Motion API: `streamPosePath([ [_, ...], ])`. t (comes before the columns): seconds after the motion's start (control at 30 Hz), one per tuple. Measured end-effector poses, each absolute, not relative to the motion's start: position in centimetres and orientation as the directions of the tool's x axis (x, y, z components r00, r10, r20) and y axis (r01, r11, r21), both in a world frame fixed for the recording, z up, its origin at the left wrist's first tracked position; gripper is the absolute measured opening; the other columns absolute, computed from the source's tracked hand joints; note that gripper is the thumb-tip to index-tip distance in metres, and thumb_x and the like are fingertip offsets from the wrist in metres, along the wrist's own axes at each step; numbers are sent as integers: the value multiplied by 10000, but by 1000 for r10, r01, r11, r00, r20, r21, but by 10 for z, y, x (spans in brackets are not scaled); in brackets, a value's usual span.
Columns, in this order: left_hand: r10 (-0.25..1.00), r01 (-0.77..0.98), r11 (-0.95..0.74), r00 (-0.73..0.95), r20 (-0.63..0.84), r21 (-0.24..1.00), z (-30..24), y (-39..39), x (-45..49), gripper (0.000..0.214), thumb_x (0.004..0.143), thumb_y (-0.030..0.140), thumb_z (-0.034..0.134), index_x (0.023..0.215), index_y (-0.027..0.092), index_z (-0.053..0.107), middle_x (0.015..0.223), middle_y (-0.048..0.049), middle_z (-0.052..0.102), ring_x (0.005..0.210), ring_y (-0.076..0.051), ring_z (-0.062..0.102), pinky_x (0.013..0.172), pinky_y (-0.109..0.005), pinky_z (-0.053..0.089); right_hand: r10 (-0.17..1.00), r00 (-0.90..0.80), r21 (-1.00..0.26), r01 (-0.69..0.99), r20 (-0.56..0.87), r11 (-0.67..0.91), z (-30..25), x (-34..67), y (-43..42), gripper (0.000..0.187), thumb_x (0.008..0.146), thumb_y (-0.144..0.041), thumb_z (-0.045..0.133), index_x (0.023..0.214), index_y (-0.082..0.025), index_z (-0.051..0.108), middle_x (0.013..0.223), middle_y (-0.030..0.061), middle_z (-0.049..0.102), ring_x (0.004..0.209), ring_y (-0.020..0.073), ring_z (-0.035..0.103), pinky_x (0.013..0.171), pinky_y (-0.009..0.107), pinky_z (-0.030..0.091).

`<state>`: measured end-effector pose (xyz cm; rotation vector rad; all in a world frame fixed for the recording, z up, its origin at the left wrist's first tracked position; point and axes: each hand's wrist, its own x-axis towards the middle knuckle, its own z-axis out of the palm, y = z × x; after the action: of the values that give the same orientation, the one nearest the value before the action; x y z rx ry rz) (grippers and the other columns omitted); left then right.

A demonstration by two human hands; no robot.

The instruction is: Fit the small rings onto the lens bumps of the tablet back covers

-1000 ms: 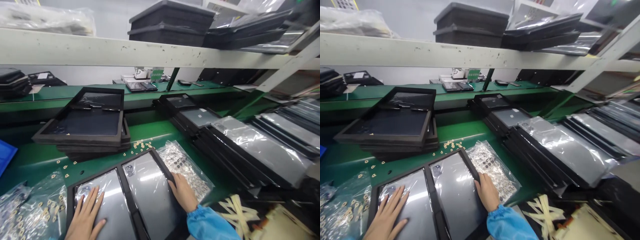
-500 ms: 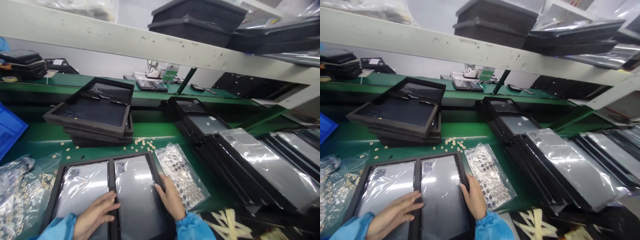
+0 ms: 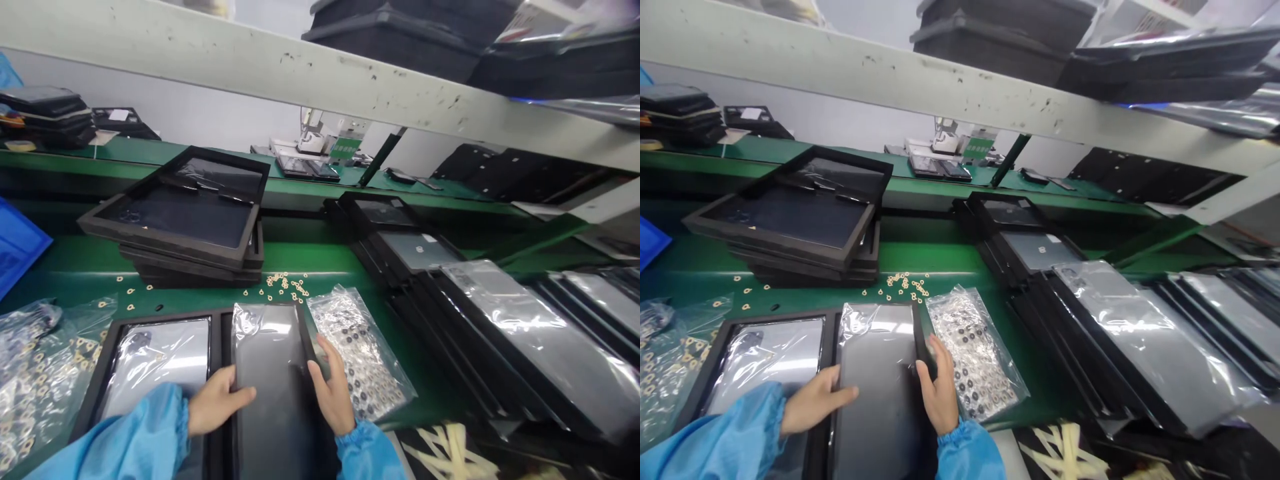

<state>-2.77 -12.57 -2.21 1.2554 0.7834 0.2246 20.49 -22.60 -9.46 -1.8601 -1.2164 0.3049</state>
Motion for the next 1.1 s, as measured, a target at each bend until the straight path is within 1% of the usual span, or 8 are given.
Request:
streamPosePath([
  [0.17,560,391,110,735,-382,914,-19,-111,-40,455,760,502,571,1078,178,599,1086,-71,694,975,-232,629,942,-356,466,857,490,-847,514,161,-135,-86,206,-198,436,884,-408,515,1251,-175,538,1158,135,660,1031,271,650,860,431,547],
  [0.33,584,671,-179,661,-471,719,-18,-78,-43,280,831,419,500,662,207,566,526,9,645,471,-173,572,609,-324,453,871,441,-815,573,217,-87,-83,215,-163,336,882,-394,512,1117,-172,603,972,102,700,905,242,666,805,404,554],
  [0.43,705,747,-334,603,-374,575,-11,-53,-42,302,874,378,479,638,207,558,532,5,608,606,-192,605,701,-347,425,868,402,-737,673,293,-62,-74,217,-154,314,826,-357,587,1067,-160,631,1123,146,636,1088,309,571,945,523,456],
  [0.57,827,794,-420,534,-175,438,-9,-21,-37,244,902,386,497,820,175,588,741,-12,600,778,-190,581,749,-361,425,877,305,-625,780,371,-6,-57,206,-140,418,829,-231,577,1238,-153,554,1397,172,439,1313,343,357,1076,583,285],
  [0.8,779,704,-593,624,58,392,-16,-20,-23,290,937,373,433,735,208,559,765,-2,591,790,-165,573,720,-292,430,892,48,-550,801,450,234,-55,165,-82,321,874,-205,544,1191,-165,577,1328,137,540,1277,267,429,1066,463,366],
  [0.93,652,572,-737,743,154,361,-19,-47,-27,308,914,448,471,1085,218,583,1126,-69,643,1087,-220,561,927,-362,422,860,-16,-540,772,511,335,-62,163,-83,136,920,-213,492,904,-210,628,1079,51,687,1148,196,562,1012,386,411],
  [1.0,618,547,-768,769,163,334,-27,-55,-36,648,826,505,594,1360,194,399,1350,-124,540,1267,-285,463,1038,-463,352,849,7,-542,773,529,331,-65,167,-96,204,942,-210,452,791,-216,590,877,14,706,937,160,642,975,372,417],
  [1.1,593,538,-791,792,148,290,-42,-61,-49,1035,731,545,684,1500,189,90,1483,-159,396,1368,-344,348,1101,-586,222,831,113,-542,803,545,247,-70,172,-115,262,953,-258,439,708,-213,518,700,-9,647,700,143,609,925,391,406],
])
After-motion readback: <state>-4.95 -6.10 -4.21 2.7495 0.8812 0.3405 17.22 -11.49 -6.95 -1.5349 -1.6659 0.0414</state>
